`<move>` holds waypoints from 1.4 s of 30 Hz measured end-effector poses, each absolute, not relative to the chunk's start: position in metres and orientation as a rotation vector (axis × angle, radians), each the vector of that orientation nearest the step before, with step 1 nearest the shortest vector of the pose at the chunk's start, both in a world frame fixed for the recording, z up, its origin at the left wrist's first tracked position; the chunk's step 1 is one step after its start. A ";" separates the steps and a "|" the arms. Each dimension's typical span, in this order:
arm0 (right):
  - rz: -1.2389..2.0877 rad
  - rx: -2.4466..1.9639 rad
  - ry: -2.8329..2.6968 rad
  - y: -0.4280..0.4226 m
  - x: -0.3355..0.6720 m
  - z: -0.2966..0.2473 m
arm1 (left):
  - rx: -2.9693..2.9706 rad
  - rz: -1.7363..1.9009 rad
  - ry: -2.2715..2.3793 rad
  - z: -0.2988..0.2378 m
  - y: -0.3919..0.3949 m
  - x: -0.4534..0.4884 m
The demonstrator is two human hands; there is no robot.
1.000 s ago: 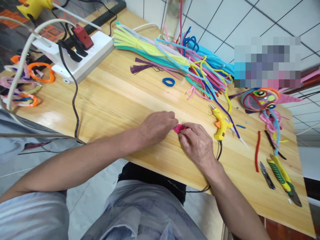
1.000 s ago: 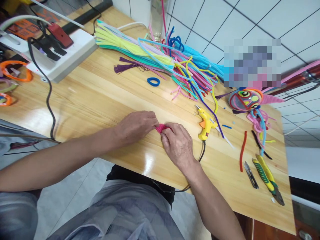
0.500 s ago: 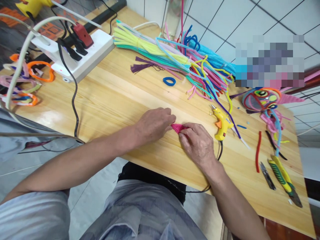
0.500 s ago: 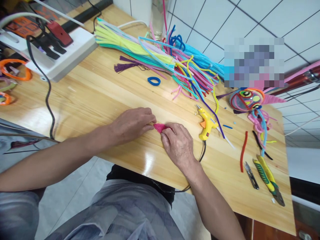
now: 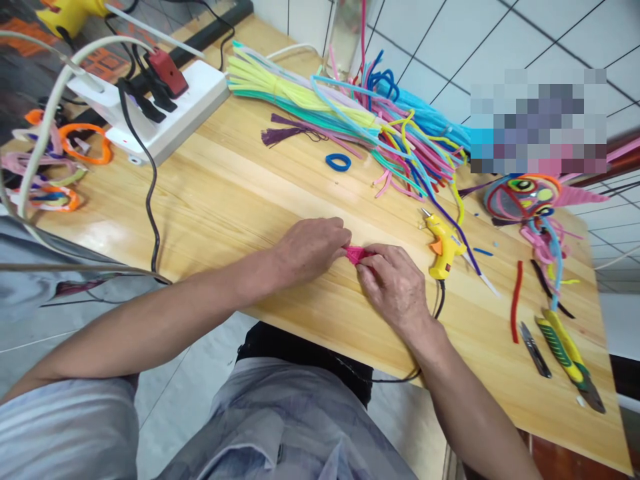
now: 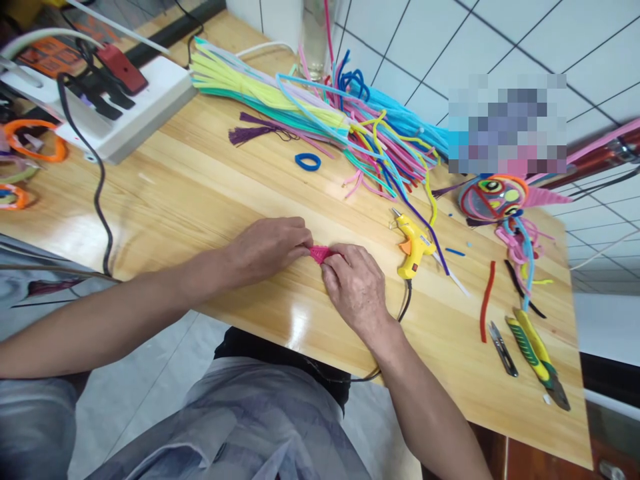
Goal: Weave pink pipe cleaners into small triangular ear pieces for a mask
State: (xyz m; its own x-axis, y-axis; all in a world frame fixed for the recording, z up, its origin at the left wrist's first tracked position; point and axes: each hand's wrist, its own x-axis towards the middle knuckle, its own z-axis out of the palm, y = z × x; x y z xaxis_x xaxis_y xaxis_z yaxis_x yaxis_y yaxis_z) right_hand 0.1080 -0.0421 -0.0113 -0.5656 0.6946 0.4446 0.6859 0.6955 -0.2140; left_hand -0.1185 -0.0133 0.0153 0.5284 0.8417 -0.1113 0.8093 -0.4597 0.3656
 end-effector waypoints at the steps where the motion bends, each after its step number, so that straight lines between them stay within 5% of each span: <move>1: 0.025 -1.058 -2.403 -0.042 0.108 -0.011 | 2.388 0.115 1.361 0.015 -0.013 -0.118; 42: 0.023 -1.066 -2.384 -0.043 0.105 -0.016 | 2.177 0.106 1.534 0.023 -0.018 -0.110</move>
State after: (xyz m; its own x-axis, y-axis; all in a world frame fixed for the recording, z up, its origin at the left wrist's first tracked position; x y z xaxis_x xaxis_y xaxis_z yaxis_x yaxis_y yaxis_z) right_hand 0.1046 -0.0434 -0.0156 -0.5526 0.6986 0.4546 0.6898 0.6895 -0.2210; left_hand -0.1100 -0.0175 0.0232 0.3716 0.9059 -0.2029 0.8695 -0.2631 0.4180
